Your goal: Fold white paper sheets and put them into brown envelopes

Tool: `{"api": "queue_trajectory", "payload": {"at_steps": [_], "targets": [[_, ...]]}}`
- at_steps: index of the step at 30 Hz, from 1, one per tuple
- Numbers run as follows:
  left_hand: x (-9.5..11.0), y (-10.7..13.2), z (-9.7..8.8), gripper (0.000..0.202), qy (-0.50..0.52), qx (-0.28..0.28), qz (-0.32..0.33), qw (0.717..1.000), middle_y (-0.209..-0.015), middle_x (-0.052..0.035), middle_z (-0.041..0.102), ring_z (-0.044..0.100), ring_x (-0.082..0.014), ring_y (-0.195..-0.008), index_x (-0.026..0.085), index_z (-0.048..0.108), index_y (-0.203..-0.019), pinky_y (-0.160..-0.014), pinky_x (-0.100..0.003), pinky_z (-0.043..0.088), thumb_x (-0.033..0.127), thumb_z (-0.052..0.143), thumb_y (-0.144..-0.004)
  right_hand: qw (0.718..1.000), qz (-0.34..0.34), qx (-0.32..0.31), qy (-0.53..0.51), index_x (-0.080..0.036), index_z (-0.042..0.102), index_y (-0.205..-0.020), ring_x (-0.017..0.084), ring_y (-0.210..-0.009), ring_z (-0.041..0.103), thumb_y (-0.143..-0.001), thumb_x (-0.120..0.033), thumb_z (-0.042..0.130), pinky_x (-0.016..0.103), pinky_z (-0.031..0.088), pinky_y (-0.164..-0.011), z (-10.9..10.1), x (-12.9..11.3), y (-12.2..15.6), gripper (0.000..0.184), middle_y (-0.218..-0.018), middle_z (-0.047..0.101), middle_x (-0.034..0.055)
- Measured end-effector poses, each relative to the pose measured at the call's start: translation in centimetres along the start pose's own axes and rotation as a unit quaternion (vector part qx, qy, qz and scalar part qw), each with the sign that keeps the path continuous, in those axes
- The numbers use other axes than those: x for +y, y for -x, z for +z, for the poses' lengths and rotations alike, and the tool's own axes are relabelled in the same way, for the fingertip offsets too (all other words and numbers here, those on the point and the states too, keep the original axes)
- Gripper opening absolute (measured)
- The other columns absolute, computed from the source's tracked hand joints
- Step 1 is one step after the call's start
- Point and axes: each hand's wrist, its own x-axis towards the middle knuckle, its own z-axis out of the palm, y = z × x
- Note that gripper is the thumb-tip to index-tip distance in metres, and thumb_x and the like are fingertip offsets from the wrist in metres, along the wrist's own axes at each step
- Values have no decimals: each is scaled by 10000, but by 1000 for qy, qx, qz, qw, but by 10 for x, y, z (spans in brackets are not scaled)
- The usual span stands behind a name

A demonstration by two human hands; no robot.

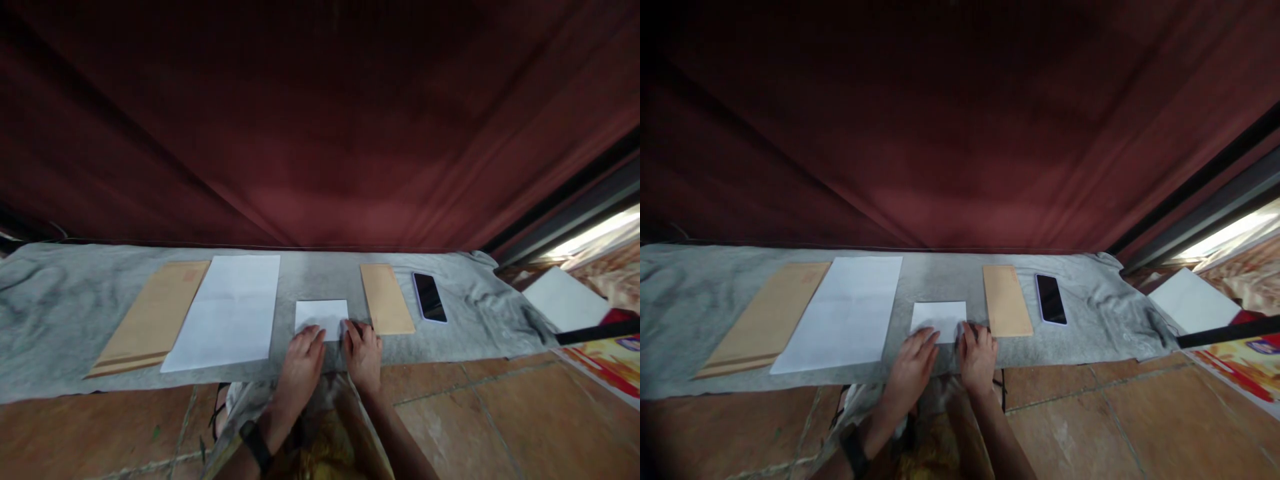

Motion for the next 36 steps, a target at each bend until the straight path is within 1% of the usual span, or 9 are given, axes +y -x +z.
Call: {"api": "queue_trajectory", "payload": {"at_steps": [2,5,12,17,20,23,27,31,36], "targets": [[8,5,10,422,1,-14,74,997,-1462,-100,573,503,-274,-1380,202,543,-1396,-1132,-477,443,221,468,-981,1000,1,-2,0,-297,613,-1336,252,-1012,558,-1011,-268,465,383,394,-845,0,0,0,358,-1139,608,102],[12,10,20,497,-13,-42,108,993,-1550,-108,479,431,-271,-1444,197,473,-1461,-1173,-500,405,259,507,-969,1000,2,-8,1,-290,612,-1337,251,-1008,555,-1014,-269,450,385,394,-846,-1,0,0,361,-1141,607,104],[10,15,20,573,-35,-66,109,991,-1584,-104,429,372,-257,-1480,199,414,-1510,-1223,-486,335,316,538,-963,1000,9,-14,0,-282,607,-1338,247,-1015,554,-1002,-241,453,382,397,-859,-4,-2,-2,372,-1147,611,103],[11,15,17,564,-23,-82,103,991,-1604,-97,399,332,-257,-1500,194,417,-1506,-1240,-481,297,349,526,-975,1000,8,-23,-14,-233,609,-1332,260,-1040,556,-993,-228,450,395,415,-880,-10,-3,-1,374,-1167,620,119],[12,15,16,559,-18,-92,105,990,-1608,-95,391,311,-261,-1509,185,417,-1504,-1247,-487,274,353,514,-980,999,6,-15,-31,-195,603,-1341,278,-1101,547,-1012,-249,418,425,436,-918,-12,-7,2,382,-1253,607,152],[12,15,16,556,-14,-98,107,989,-1583,-120,428,319,-271,-1505,155,430,-1496,-1244,-493,271,330,512,-975,996,-41,-24,-78,-179,593,-1358,275,-1224,520,-1035,-277,386,438,440,-990,-11,-14,5,396,-1380,571,152],[12,14,14,540,-11,-112,110,988,-1549,-157,468,328,-267,-1501,106,449,-1481,-1251,-485,250,282,494,-972,985,-110,-71,-108,-171,555,-1409,242,-1365,463,-1057,-277,339,465,348,-1138,-9,-20,10,427,-1462,551,123],[12,16,10,552,-9,-127,102,987,-1578,-148,428,302,-245,-1512,89,406,-1503,-1264,-461,220,303,453,-996,984,-112,-101,-94,-148,498,-1466,233,-1426,418,-1066,-295,323,468,281,-1192,-9,-19,13,461,-1512,514,119],[6,25,7,594,-17,-133,75,988,-1619,-135,360,247,-237,-1533,99,347,-1536,-1270,-454,204,341,448,-1003,984,-119,-109,-70,-140,474,-1488,240,-1463,372,-1063,-305,350,478,244,-1215,-9,-17,19,472,-1561,451,118]]}}
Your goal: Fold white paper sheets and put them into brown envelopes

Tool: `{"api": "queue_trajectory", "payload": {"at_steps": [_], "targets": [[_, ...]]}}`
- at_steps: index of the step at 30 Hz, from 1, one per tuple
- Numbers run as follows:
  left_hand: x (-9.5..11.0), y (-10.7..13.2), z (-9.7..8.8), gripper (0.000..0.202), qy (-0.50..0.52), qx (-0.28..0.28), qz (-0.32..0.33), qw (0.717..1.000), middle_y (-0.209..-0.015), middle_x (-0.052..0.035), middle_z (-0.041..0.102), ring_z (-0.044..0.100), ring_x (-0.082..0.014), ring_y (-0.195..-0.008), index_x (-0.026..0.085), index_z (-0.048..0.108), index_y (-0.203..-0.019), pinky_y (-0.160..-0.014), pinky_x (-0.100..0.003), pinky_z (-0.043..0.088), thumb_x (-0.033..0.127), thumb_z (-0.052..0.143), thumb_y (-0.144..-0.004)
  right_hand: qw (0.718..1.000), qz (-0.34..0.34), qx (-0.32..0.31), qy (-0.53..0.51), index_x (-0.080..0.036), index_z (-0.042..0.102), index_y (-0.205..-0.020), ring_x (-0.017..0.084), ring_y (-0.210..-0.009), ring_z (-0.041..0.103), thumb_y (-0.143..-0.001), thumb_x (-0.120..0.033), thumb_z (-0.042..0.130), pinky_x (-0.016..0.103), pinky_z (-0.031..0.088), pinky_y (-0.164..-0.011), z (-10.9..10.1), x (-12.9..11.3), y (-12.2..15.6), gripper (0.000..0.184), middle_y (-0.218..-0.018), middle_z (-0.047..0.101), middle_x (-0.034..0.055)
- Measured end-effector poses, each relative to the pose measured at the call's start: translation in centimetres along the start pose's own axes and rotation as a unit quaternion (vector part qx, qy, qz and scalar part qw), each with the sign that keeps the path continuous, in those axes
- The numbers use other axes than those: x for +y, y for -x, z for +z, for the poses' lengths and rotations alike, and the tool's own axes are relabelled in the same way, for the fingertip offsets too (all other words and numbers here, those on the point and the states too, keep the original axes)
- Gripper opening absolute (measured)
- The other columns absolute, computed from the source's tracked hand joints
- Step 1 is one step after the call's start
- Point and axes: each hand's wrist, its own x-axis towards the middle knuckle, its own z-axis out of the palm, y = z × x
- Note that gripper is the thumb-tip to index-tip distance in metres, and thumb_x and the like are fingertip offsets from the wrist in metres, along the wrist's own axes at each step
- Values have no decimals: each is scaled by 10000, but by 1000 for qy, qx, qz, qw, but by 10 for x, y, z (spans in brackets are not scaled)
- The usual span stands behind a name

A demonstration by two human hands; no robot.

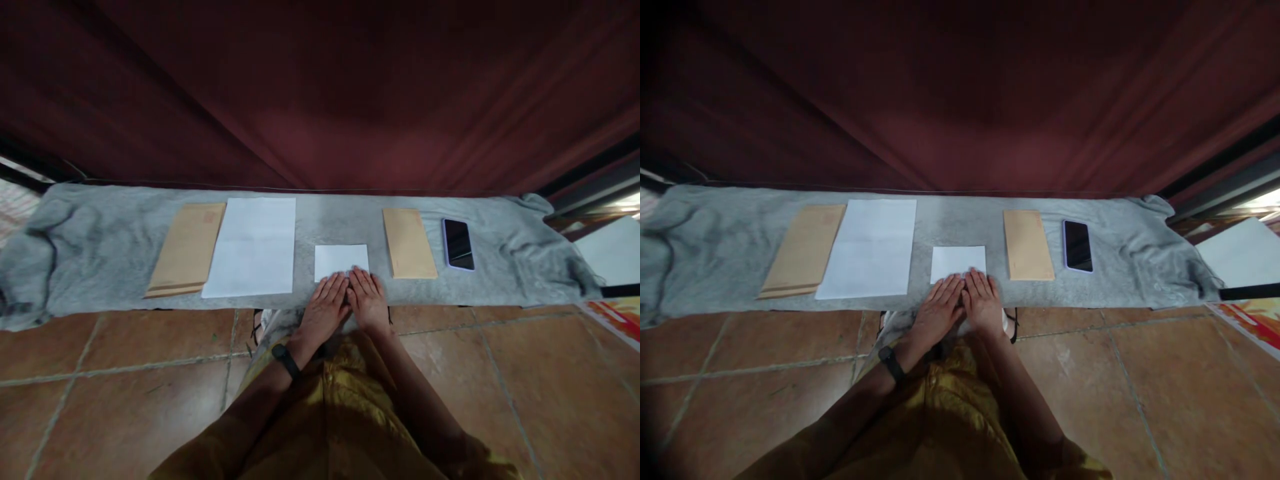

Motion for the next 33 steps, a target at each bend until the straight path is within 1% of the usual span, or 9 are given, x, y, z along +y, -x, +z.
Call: {"api": "queue_trajectory", "payload": {"at_steps": [4,9,16,20,22,27,30,33], "targets": [[-3,8,-1,628,-19,7,-23,1000,-1624,-163,337,231,-257,-1537,78,343,-1535,-1259,-462,235,383,468,-1000,1000,6,4,21,-150,439,-1513,247,-1470,364,-1060,-306,374,498,233,-1221,0,-2,4,484,-1575,427,115],[-6,15,-4,616,-56,19,-47,997,-1619,-173,335,239,-257,-1533,66,343,-1536,-1250,-465,268,397,418,-1021,999,13,5,35,-155,428,-1524,252,-1471,367,-1058,-324,393,489,221,-1232,-1,-1,8,497,-1572,430,114],[-9,24,-6,650,-78,44,-79,993,-1613,-204,323,252,-289,-1526,20,342,-1526,-1241,-480,278,437,390,-1030,998,36,14,51,-114,377,-1546,261,-1480,349,-1063,-338,365,474,230,-1230,-2,8,20,532,-1587,402,125],[-7,25,-9,650,-78,52,-96,991,-1604,-220,334,237,-299,-1530,1,350,-1515,-1250,-512,243,424,403,-1025,998,42,13,51,-114,364,-1552,265,-1477,351,-1062,-347,354,479,229,-1229,-4,13,25,543,-1592,396,125],[-3,22,-10,645,-72,52,-93,992,-1612,-217,320,225,-297,-1534,0,354,-1513,-1254,-510,234,412,416,-1020,998,40,10,48,-117,359,-1555,262,-1480,343,-1061,-349,349,479,228,-1230,-5,14,25,545,-1593,396,123],[12,10,-8,600,-47,21,-35,998,-1617,-155,349,248,-266,-1531,79,368,-1526,-1259,-490,240,385,435,-1014,998,49,8,44,-108,367,-1550,268,-1486,329,-1062,-349,348,494,226,-1227,-9,10,24,545,-1586,404,139],[16,4,-4,608,-43,18,-33,998,-1608,-166,366,266,-286,-1524,84,374,-1525,-1249,-506,259,375,461,-999,998,55,5,39,-111,420,-1523,278,-1486,329,-1063,-351,351,517,206,-1228,-13,3,20,524,-1584,406,146],[15,2,0,578,-48,18,-34,998,-1602,-172,377,267,-290,-1523,68,388,-1516,-1248,-503,262,281,450,-983,999,34,-11,23,-115,484,-1482,267,-1480,343,-1060,-343,364,503,191,-1238,-12,-9,13,494,-1564,440,136]]}}
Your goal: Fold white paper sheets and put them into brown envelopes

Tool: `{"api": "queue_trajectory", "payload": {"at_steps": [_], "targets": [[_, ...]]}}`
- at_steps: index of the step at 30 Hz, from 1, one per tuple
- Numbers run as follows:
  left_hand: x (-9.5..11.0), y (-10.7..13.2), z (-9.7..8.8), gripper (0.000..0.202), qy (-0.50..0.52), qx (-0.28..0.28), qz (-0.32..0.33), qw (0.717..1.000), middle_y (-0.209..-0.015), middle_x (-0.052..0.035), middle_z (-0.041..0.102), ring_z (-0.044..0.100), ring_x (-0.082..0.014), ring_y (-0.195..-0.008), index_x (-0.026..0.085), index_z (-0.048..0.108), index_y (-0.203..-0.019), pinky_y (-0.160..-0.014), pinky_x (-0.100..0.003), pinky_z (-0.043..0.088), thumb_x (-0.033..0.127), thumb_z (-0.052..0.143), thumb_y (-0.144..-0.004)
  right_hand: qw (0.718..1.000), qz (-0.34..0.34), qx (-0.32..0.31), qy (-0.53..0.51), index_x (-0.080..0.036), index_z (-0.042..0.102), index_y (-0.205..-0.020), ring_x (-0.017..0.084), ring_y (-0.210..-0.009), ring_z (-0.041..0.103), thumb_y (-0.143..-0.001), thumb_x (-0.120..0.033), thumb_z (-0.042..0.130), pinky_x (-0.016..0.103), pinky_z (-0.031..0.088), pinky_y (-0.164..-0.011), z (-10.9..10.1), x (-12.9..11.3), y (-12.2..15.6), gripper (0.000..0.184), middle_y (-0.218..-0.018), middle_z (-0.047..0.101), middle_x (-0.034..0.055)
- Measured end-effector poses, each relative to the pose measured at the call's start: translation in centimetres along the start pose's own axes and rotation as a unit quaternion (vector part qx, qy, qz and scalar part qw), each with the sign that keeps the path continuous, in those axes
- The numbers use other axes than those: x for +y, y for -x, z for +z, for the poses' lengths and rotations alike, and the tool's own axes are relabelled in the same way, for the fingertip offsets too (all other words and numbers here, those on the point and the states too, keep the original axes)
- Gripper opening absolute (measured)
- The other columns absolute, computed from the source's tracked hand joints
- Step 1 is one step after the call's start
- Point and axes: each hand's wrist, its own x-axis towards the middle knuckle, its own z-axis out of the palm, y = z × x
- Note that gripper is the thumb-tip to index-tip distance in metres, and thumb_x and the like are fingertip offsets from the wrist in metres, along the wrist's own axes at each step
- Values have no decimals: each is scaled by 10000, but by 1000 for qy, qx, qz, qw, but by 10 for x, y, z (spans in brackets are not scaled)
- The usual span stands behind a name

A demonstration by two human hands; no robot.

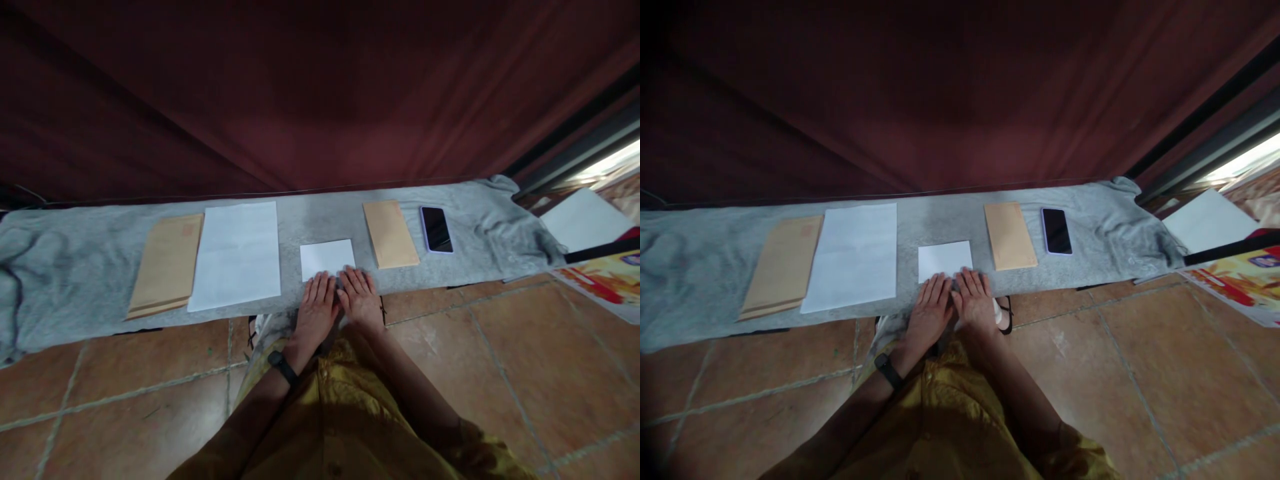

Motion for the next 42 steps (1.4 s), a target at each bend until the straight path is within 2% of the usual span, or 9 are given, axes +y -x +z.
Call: {"api": "queue_trajectory", "payload": {"at_steps": [3,5,8,13,19,25,30,36,42], "targets": [[-3,1,2,569,-12,0,-4,1000,-1591,-166,399,278,-265,-1521,45,374,-1519,-1256,-486,251,173,389,-964,1000,-18,-11,-16,-116,491,-1476,238,-1471,363,-1060,-311,357,465,200,-1242,4,-13,-5,479,-1549,468,120],[-5,2,2,571,-20,-3,-5,1000,-1585,-162,411,290,-254,-1517,40,365,-1523,-1259,-481,241,156,367,-963,1000,-17,-10,-18,-119,486,-1480,232,-1469,368,-1060,-303,353,461,204,-1241,6,-18,-6,478,-1550,467,112],[-8,4,-2,570,-22,-5,-8,1000,-1586,-171,403,285,-261,-1518,44,373,-1522,-1260,-488,233,229,397,-983,1000,-24,-7,-10,-130,468,-1494,238,-1467,371,-1058,-314,368,464,202,-1241,7,-14,-4,483,-1563,449,99],[-10,10,-6,618,-22,5,-26,999,-1604,-206,346,268,-287,-1523,22,375,-1514,-1252,-500,244,368,433,-1006,1000,-13,5,11,-134,446,-1510,245,-1451,396,-1054,-315,391,463,223,-1230,6,5,7,493,-1557,457,104],[-15,18,-5,618,-25,26,-49,998,-1601,-212,348,266,-295,-1522,19,380,-1507,-1243,-495,263,391,421,-1016,1000,7,18,19,-150,415,-1529,249,-1447,399,-1056,-334,384,469,225,-1228,6,19,14,508,-1550,468,105],[-14,18,-5,633,-20,36,-61,997,-1597,-242,339,261,-322,-1521,3,374,-1500,-1238,-526,270,395,438,-1007,1000,10,18,20,-145,411,-1531,263,-1459,376,-1056,-337,379,487,244,-1219,3,18,15,513,-1560,454,111],[-4,7,-3,617,-8,21,-24,999,-1611,-215,332,244,-301,-1528,50,347,-1524,-1239,-528,276,337,460,-990,999,11,12,28,-159,485,-1486,292,-1449,387,-1053,-330,385,545,219,-1209,0,7,10,476,-1555,453,141],[0,-2,1,576,-6,10,7,1000,-1613,-190,346,240,-290,-1529,61,392,-1502,-1242,-490,287,212,473,-951,1000,-8,-3,9,-185,518,-1466,287,-1439,403,-1057,-334,381,535,220,-1211,-2,-1,-2,456,-1551,466,117],[-11,9,5,596,-19,40,-1,999,-1610,-203,345,248,-290,-1526,64,355,-1516,-1224,-509,311,298,467,-980,999,-29,9,20,-206,488,-1487,271,-1448,393,-1059,-336,392,521,236,-1213,4,6,-6,457,-1567,448,92]]}}
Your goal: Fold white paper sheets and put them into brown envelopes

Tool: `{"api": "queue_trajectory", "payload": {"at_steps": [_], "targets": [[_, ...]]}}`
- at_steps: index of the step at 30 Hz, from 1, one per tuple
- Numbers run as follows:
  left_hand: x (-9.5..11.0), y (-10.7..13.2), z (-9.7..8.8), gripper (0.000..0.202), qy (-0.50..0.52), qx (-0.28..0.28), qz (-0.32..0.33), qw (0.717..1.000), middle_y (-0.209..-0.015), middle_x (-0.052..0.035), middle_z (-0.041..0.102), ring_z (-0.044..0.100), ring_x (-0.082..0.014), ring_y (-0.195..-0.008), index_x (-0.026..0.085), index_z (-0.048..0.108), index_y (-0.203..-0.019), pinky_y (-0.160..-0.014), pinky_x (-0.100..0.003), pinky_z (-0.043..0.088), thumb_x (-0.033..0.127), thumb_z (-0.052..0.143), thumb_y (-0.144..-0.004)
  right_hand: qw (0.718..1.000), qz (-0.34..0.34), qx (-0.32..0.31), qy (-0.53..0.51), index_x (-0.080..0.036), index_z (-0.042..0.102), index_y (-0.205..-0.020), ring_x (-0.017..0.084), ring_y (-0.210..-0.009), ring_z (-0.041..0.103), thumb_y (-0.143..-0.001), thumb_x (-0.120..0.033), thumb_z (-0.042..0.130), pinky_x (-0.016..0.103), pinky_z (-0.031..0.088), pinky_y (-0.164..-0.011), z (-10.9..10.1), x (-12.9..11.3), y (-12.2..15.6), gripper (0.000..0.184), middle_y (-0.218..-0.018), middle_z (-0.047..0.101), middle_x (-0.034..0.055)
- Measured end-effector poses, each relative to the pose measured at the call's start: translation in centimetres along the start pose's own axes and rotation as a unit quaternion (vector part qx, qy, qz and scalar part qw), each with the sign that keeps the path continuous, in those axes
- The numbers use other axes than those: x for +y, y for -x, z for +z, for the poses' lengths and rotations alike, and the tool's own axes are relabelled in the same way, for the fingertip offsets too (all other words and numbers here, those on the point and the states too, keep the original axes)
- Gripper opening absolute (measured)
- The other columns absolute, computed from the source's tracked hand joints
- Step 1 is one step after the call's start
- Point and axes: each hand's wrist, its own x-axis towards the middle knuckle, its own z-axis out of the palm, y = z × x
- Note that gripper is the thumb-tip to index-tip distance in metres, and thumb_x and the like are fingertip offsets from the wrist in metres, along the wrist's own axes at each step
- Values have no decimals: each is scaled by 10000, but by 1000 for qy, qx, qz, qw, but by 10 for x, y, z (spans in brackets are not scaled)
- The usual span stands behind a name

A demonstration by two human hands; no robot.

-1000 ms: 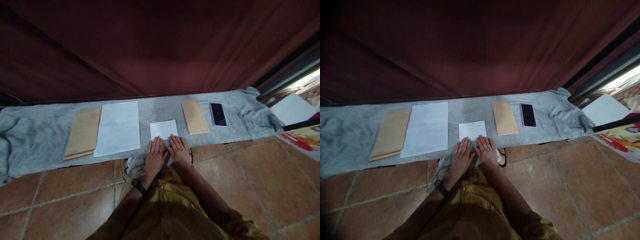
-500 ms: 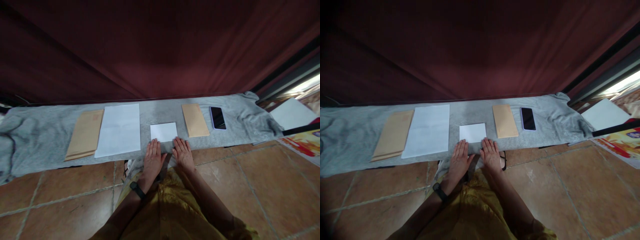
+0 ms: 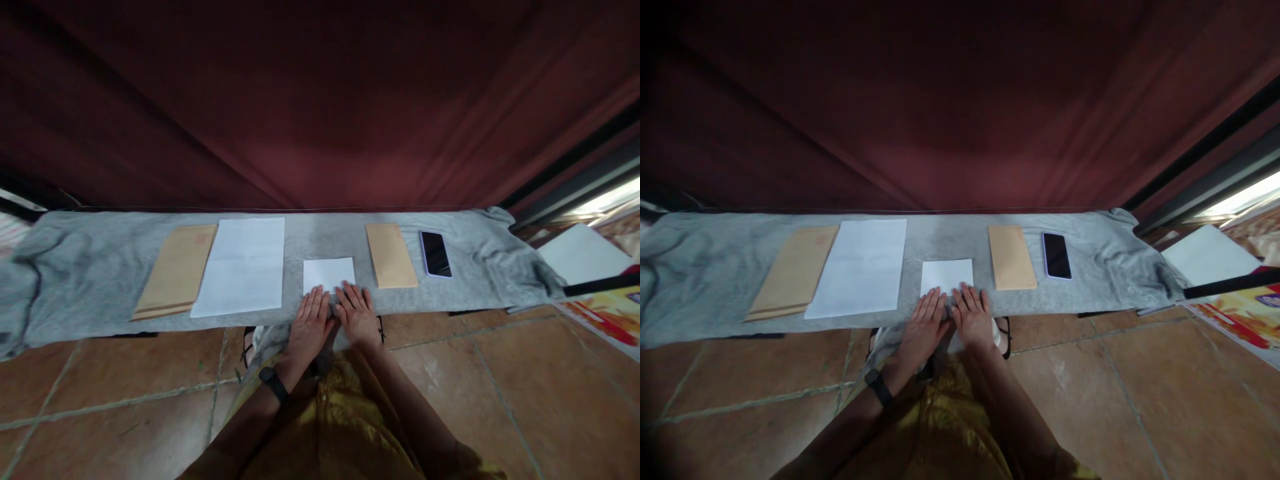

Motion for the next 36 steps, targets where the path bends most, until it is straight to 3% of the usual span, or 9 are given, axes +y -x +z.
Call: {"api": "queue_trajectory", "payload": {"at_steps": [9,13,17,26,36], "targets": [[-15,15,-4,623,-15,10,-29,999,-1578,-236,384,287,-299,-1513,24,359,-1507,-1221,-514,313,356,466,-990,999,14,48,14,-184,437,-1519,296,-1473,343,-1055,-333,403,529,284,-1189,12,7,14,488,-1606,369,143],[-7,7,-6,601,-13,18,-31,999,-1537,-252,442,338,-319,-1489,4,437,-1450,-1224,-521,298,404,449,-1002,999,6,45,5,-170,464,-1498,297,-1462,355,-1059,-327,387,532,307,-1177,7,10,16,472,-1581,404,156],[6,-7,-5,556,12,16,19,1000,-1554,-207,440,353,-296,-1485,46,449,-1453,-1219,-487,318,363,466,-997,999,4,44,-14,-160,528,-1443,278,-1440,387,-1062,-316,366,509,334,-1166,-1,11,11,443,-1522,477,156],[19,-20,11,548,29,14,46,998,-1555,-174,454,368,-304,-1478,104,452,-1460,-1204,-537,311,273,495,-941,998,7,54,-27,-172,583,-1390,267,-1408,425,-1060,-331,361,496,348,-1155,1,21,-14,428,-1460,552,132],[26,-24,5,564,5,-19,25,999,-1563,-150,451,334,-313,-1494,122,456,-1472,-1221,-539,285,318,510,-946,999,26,41,-4,-154,538,-1428,283,-1421,400,-1044,-301,402,506,332,-1151,10,29,-53,432,-1495,513,159]]}}
